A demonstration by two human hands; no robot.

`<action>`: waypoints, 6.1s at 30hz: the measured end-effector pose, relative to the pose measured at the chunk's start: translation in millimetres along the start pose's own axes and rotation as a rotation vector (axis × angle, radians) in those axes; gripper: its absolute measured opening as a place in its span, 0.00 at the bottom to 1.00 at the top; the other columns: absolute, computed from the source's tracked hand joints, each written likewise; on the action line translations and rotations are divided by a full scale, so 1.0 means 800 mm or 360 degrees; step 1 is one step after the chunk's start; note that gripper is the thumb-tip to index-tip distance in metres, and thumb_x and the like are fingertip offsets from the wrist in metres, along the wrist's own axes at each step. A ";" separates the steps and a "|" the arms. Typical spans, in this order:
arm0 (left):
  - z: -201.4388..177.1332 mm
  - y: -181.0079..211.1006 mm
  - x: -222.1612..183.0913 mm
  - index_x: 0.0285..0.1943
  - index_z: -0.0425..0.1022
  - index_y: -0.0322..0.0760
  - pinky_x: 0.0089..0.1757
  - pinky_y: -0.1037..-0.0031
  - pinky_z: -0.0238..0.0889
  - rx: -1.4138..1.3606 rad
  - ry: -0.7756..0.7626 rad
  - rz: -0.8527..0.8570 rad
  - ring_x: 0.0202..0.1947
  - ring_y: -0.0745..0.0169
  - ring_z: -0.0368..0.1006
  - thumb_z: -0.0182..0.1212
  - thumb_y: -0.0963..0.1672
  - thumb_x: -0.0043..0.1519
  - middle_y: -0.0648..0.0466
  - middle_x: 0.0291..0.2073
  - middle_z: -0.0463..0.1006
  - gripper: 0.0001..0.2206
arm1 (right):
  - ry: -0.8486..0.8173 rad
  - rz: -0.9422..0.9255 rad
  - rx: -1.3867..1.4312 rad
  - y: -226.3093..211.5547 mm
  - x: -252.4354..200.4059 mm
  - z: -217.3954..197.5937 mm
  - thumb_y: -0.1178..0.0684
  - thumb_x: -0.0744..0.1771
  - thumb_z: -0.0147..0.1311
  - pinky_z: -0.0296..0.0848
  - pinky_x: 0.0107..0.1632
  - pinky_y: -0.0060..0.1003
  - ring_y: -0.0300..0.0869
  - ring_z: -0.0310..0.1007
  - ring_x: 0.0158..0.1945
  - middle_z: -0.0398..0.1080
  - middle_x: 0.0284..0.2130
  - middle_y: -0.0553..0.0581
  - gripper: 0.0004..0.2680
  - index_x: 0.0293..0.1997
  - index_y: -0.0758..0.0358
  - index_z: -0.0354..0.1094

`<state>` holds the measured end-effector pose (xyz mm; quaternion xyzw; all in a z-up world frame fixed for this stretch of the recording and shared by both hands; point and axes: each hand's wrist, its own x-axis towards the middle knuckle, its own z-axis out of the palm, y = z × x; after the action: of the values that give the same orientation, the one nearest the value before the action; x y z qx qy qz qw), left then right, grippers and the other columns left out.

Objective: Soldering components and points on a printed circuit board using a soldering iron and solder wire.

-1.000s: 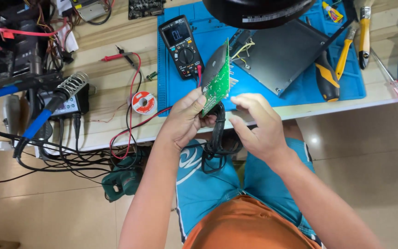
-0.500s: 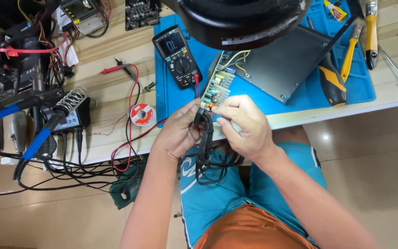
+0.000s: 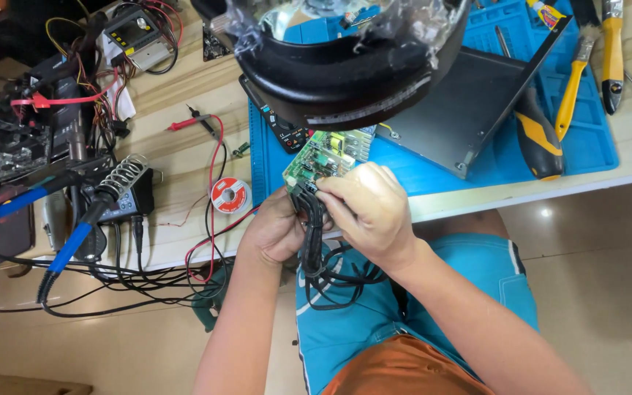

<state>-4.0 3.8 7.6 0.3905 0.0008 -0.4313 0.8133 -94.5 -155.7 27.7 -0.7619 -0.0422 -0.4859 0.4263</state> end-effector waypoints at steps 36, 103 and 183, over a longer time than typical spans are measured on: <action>0.008 0.003 0.001 0.55 0.82 0.20 0.50 0.59 0.81 -0.0056 -0.0001 0.0013 0.38 0.49 0.85 0.62 0.37 0.71 0.39 0.37 0.84 0.09 | 0.0015 -0.0010 -0.0077 0.007 -0.018 0.008 0.60 0.69 0.65 0.76 0.36 0.45 0.53 0.74 0.25 0.68 0.21 0.54 0.02 0.45 0.62 0.81; 0.016 -0.014 -0.006 0.84 0.63 0.34 0.44 0.62 0.73 0.0536 0.0361 -0.0021 0.49 0.58 0.77 0.52 0.45 0.73 0.44 0.62 0.80 0.28 | -0.0592 0.1234 -0.1228 0.018 0.031 -0.230 0.38 0.69 0.62 0.75 0.48 0.54 0.52 0.73 0.54 0.67 0.55 0.60 0.26 0.74 0.58 0.65; 0.114 0.039 -0.002 0.81 0.77 0.43 0.32 0.68 0.55 0.0856 0.0705 -0.0434 0.29 0.63 0.55 0.54 0.38 0.70 0.48 0.35 0.74 0.27 | -0.1666 0.1416 -0.1776 0.299 0.362 -0.342 0.45 0.71 0.62 0.76 0.59 0.54 0.52 0.78 0.61 0.81 0.59 0.48 0.11 0.59 0.43 0.85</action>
<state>-14.1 -43.1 91.5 0.6702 0.1153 -0.4255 0.5970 -20.6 -597.2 151.6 -0.9293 0.3115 0.1863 0.0680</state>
